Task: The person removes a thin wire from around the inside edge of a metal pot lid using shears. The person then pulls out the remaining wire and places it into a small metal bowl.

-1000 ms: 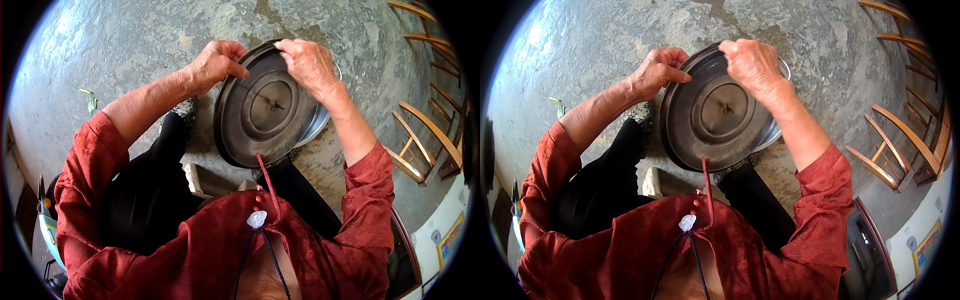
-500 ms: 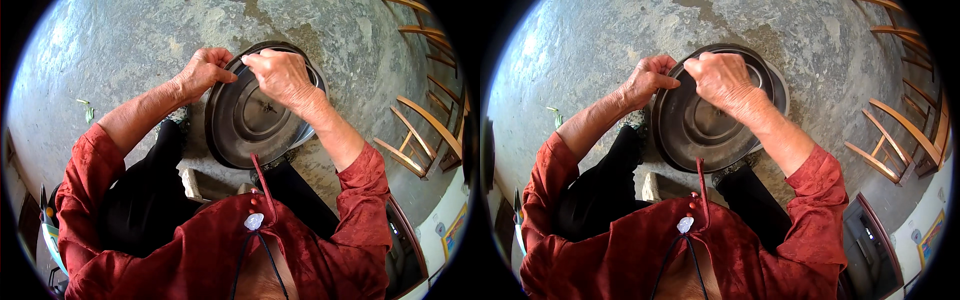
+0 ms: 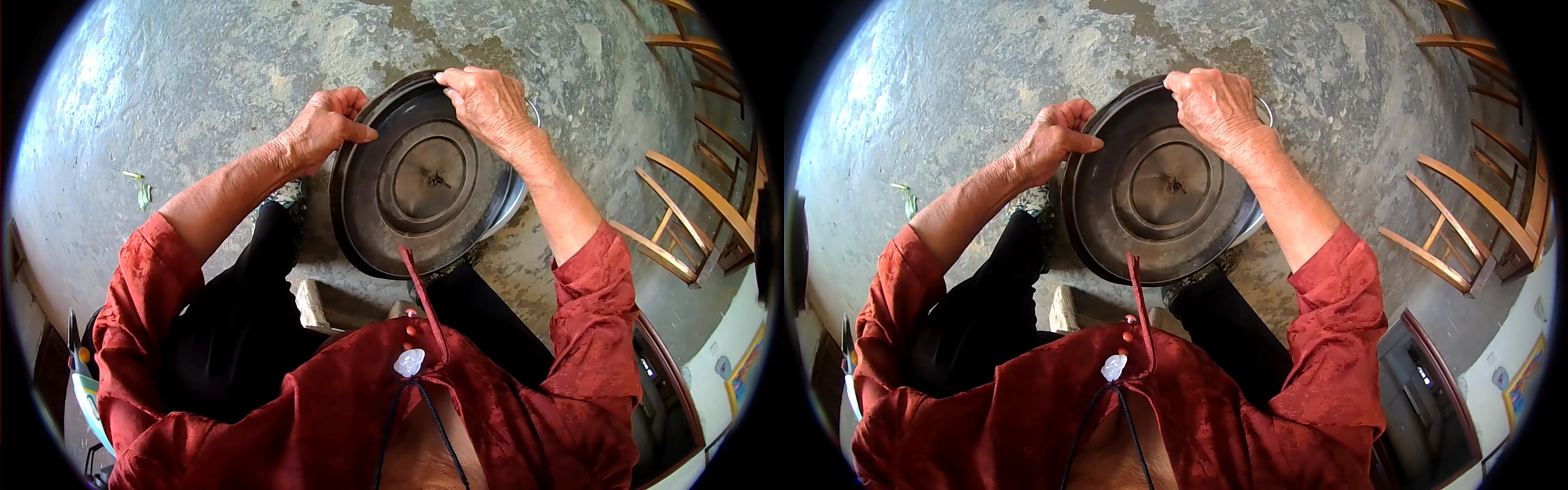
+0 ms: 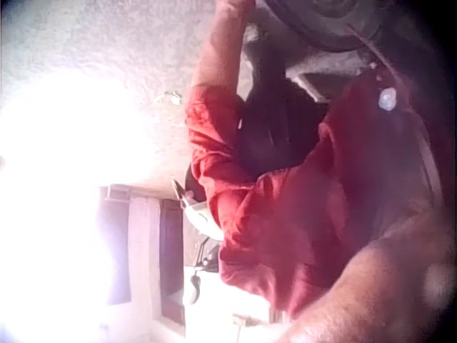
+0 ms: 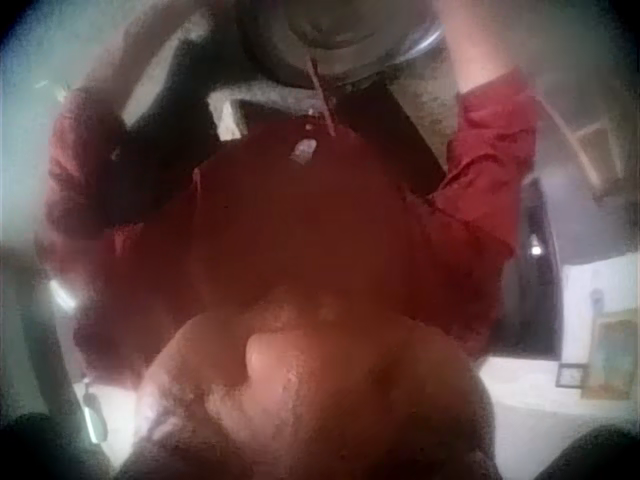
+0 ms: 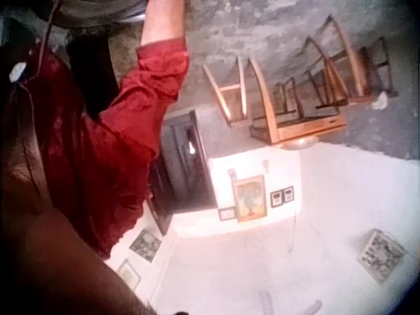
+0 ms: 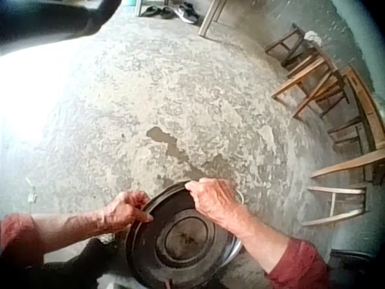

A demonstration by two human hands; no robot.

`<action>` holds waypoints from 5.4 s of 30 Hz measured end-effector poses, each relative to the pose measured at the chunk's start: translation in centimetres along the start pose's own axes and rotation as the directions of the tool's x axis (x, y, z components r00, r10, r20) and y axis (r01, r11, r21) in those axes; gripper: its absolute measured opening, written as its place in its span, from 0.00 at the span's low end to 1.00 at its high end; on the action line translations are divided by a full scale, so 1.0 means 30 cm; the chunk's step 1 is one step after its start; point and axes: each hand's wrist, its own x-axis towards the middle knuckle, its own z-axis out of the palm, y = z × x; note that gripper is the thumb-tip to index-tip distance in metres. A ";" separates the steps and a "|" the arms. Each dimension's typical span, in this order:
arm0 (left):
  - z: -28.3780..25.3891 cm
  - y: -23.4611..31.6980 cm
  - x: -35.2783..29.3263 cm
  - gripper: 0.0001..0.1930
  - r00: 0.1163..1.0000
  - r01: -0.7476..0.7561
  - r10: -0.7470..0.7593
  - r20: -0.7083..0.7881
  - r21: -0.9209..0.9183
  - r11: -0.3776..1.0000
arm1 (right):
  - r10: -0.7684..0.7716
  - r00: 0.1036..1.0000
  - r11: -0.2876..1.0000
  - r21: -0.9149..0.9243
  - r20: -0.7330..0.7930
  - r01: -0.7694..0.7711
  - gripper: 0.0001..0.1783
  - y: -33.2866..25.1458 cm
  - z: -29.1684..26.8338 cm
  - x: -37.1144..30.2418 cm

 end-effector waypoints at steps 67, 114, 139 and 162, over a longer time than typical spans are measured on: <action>0.008 -0.047 -0.017 0.11 0.995 0.078 -0.073 -0.063 0.098 0.992 | -0.295 0.950 0.955 -0.013 -0.106 0.295 0.02 -0.247 0.065 -0.024; 0.033 -0.017 0.162 0.06 1.000 0.019 -0.015 -0.017 0.344 0.939 | -0.094 0.988 0.995 -0.024 0.121 0.098 0.04 -0.116 0.003 0.066; 0.054 -0.032 0.150 0.08 0.999 0.014 0.002 -0.036 0.426 0.904 | -0.104 0.986 0.994 -0.011 0.131 0.107 0.05 -0.056 0.016 0.054; 0.071 0.025 0.137 0.08 0.997 0.035 0.012 -0.078 0.565 0.824 | -0.054 0.994 0.998 -0.009 0.100 0.055 0.07 -0.036 0.007 0.054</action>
